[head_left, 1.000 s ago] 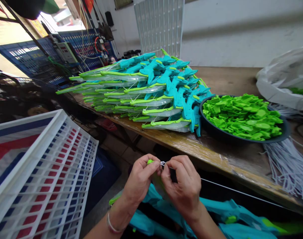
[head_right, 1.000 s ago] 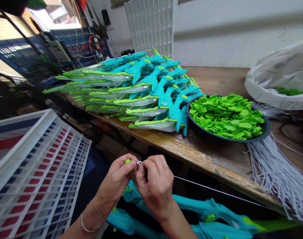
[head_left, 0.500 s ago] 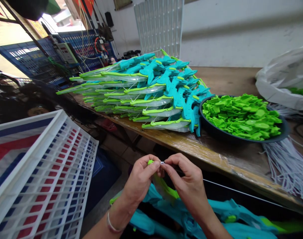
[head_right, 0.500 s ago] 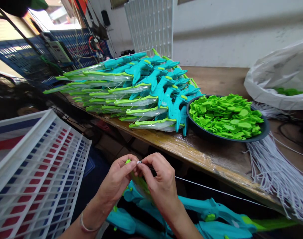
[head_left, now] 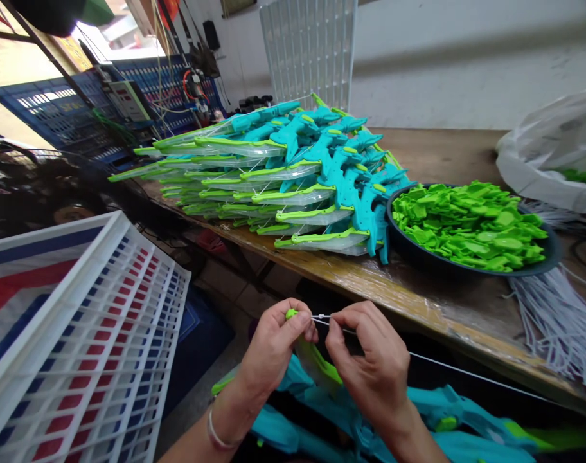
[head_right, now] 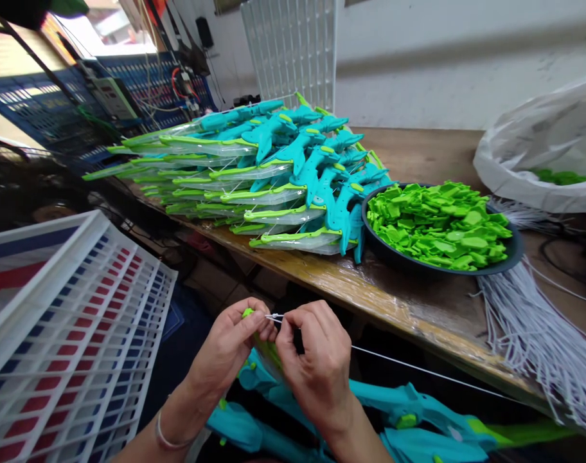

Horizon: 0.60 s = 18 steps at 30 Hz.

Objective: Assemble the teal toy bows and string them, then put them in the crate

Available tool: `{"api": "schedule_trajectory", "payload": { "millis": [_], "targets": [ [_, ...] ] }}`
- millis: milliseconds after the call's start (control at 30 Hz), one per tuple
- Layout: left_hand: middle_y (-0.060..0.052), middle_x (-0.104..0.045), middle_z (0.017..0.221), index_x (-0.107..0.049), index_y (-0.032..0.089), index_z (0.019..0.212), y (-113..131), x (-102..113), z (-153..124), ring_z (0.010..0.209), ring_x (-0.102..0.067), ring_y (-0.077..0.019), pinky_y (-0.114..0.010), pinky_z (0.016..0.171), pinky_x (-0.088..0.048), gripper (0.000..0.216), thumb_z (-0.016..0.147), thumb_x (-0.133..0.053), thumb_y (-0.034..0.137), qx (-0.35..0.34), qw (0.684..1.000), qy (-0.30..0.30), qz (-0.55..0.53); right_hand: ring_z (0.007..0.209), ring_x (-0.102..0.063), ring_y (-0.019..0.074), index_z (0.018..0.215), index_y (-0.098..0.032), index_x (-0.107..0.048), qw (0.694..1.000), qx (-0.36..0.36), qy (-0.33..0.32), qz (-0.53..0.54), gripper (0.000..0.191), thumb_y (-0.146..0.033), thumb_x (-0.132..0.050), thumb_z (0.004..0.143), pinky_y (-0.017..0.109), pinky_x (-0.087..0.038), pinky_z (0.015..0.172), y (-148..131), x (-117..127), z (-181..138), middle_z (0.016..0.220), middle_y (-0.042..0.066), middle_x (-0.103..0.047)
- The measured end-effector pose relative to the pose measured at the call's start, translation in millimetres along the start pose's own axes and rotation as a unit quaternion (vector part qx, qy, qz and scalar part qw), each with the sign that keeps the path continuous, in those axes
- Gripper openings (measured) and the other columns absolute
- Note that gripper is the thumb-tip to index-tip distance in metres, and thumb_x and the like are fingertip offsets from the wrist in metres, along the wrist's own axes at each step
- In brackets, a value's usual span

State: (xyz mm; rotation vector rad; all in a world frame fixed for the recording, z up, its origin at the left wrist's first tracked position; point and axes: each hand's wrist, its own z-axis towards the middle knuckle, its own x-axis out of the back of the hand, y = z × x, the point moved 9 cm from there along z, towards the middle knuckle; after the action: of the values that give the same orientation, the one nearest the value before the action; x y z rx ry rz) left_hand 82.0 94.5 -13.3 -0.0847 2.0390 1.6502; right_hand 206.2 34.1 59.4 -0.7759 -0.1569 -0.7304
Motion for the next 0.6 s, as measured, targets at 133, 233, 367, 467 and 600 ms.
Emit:
{"api": "schedule_trajectory", "payload": {
  "millis": [133,233,367,467,600],
  "targets": [
    [0.000,-0.057,0.064,-0.062,0.015,0.073,-1,1,-1,0.064,-0.053,-0.0122,-0.024,0.066,-0.043,0.029,0.084,-0.078,0.037,0.002,1.000,-0.007,0.006,0.080,-0.058,0.0140,0.091,-0.018,-0.060,0.997,-0.019,-0.038,0.062,0.011,-0.008,-0.059,0.095,0.027,-0.047,0.071,-1,-6,-1,0.085,0.002,-0.061],
    [0.000,-0.060,0.069,-0.064,0.015,0.079,-5,3,-3,0.065,-0.051,-0.0111,-0.022,0.064,-0.041,0.028,0.083,-0.080,0.038,0.018,1.000,0.002,0.002,0.090,-0.061,0.0158,0.107,-0.017,-0.064,0.993,-0.027,-0.073,0.087,0.012,-0.012,-0.062,0.096,0.028,-0.050,0.078,-1,-14,1,0.097,0.005,-0.064],
    [0.001,-0.060,0.070,-0.064,0.016,0.080,-6,-1,-2,0.065,-0.051,-0.0105,-0.021,0.063,-0.040,0.028,0.082,-0.081,0.039,0.013,1.000,-0.013,-0.009,0.082,-0.060,0.0143,0.098,-0.018,-0.066,0.990,-0.036,-0.094,0.096,0.010,-0.012,-0.059,0.099,0.027,-0.049,0.072,0,-15,4,0.089,0.003,-0.062],
    [0.001,-0.059,0.069,-0.062,0.016,0.078,1,-11,-1,0.066,-0.052,-0.0115,-0.023,0.065,-0.040,0.028,0.088,-0.075,0.039,-0.023,0.998,-0.063,0.007,0.078,-0.059,0.0137,0.090,-0.019,-0.064,0.992,-0.013,-0.094,0.078,0.014,-0.011,-0.058,0.099,0.026,-0.047,0.069,-6,-5,4,0.083,0.002,-0.060],
    [-0.002,-0.060,0.070,-0.061,0.016,0.079,14,-21,-3,0.070,-0.055,-0.0144,-0.028,0.071,-0.042,0.029,0.094,-0.067,0.040,-0.075,0.990,-0.109,0.054,0.075,-0.058,0.0145,0.092,-0.020,-0.061,0.994,0.050,-0.096,0.014,0.013,-0.009,-0.056,0.098,0.026,-0.048,0.067,-17,16,4,0.082,0.003,-0.060]
  ]
}}
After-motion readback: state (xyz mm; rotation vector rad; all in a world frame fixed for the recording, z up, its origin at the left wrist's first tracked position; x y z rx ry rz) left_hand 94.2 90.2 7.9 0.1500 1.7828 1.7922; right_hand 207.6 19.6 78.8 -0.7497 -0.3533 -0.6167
